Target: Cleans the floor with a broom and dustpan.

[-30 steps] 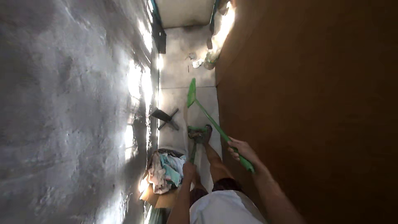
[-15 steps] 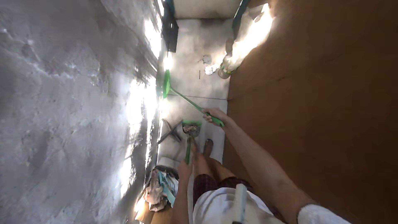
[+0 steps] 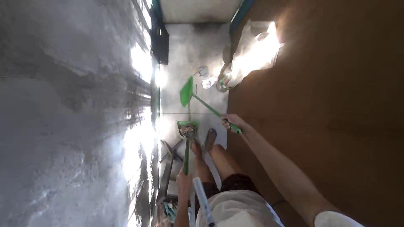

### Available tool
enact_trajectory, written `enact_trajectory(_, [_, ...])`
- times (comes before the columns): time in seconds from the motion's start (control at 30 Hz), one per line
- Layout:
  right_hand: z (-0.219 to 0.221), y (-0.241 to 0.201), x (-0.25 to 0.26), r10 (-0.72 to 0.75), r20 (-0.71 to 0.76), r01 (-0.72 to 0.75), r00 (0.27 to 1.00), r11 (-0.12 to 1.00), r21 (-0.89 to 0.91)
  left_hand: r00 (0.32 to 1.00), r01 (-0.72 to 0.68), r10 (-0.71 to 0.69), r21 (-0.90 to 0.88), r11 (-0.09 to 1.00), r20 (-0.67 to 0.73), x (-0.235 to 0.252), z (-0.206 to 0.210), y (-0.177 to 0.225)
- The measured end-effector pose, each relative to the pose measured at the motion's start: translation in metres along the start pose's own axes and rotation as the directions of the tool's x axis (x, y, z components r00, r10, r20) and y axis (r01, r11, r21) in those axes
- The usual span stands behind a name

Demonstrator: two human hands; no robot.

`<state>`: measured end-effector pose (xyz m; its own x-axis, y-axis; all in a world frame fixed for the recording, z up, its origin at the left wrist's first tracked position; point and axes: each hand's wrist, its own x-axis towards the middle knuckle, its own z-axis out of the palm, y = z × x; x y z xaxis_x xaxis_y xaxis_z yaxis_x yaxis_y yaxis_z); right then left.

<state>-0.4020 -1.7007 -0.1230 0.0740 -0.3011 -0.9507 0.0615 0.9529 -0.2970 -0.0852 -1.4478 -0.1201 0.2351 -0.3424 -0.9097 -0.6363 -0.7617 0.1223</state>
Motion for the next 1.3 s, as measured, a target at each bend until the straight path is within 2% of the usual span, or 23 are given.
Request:
enact_trajectory(0.1, [0.009,-0.025,-0.039,-0.02,0.041,0.022,0.999,0.998,-0.054,0.999,0.031,-0.031,0.058,0.998,0.014,0.007,-0.023,0.031])
enact_trajectory(0.2, [0.025,-0.061,-0.037,0.02,0.189,-0.009,0.982,0.998,-0.06,0.998,0.068,-0.069,0.068,0.995,0.007,0.016,-0.038,0.063])
enact_trajectory(0.3, [0.035,-0.103,0.027,0.077,0.351,-0.066,0.933,0.997,-0.043,0.995,0.096,-0.097,0.059,0.994,0.011,0.024,-0.054,0.099])
enact_trajectory(0.37, [0.03,-0.129,0.078,0.122,0.405,-0.102,0.906,0.992,-0.071,0.992,0.122,-0.122,0.043,0.992,0.016,0.029,-0.059,0.122])
enact_trajectory(0.47, [-0.013,-0.168,0.112,0.181,0.385,-0.173,0.905,0.983,-0.053,0.987,0.161,-0.163,0.059,0.985,0.019,0.04,-0.07,0.155])
enact_trajectory(0.53, [-0.058,-0.183,0.113,0.191,0.278,-0.188,0.941,0.981,-0.037,0.985,0.172,-0.174,0.082,0.982,0.019,0.048,-0.074,0.174])
enact_trajectory(0.63, [-0.109,-0.203,0.095,0.174,0.084,-0.172,0.981,0.984,-0.036,0.987,0.155,-0.157,0.1,0.983,0.015,0.062,-0.086,0.195])
enact_trajectory(0.7, [-0.126,-0.225,0.066,0.155,0.039,-0.155,0.987,0.988,-0.012,0.989,0.147,-0.149,0.105,0.983,0.013,0.068,-0.093,0.214])
enact_trajectory(0.83, [-0.138,-0.271,0.002,0.079,0.067,-0.084,0.995,0.993,0.084,0.989,0.143,-0.145,0.123,0.982,0.01,0.08,-0.101,0.245])
enact_trajectory(0.93, [-0.139,-0.309,-0.003,0.019,0.125,-0.041,0.992,0.983,0.179,0.992,0.122,-0.124,0.115,0.986,0.006,0.094,-0.102,0.261])
enact_trajectory(1.03, [-0.133,-0.358,0.038,-0.021,0.191,-0.03,0.981,0.966,0.256,0.992,0.123,-0.125,0.13,0.984,0.014,0.102,-0.106,0.285])
enact_trajectory(1.17, [-0.121,-0.412,0.142,-0.065,0.295,-0.076,0.953,0.894,0.442,0.994,0.105,-0.108,0.138,0.985,0.013,0.105,-0.114,0.314])
enact_trajectory(1.23, [-0.116,-0.423,0.179,-0.055,0.303,-0.116,0.951,0.848,0.517,0.996,0.089,-0.092,0.143,0.986,0.013,0.108,-0.118,0.325])
enact_trajectory(1.3, [-0.113,-0.408,0.197,-0.054,0.298,-0.148,0.953,0.775,0.614,0.997,0.072,-0.074,0.142,0.987,0.008,0.112,-0.124,0.332])
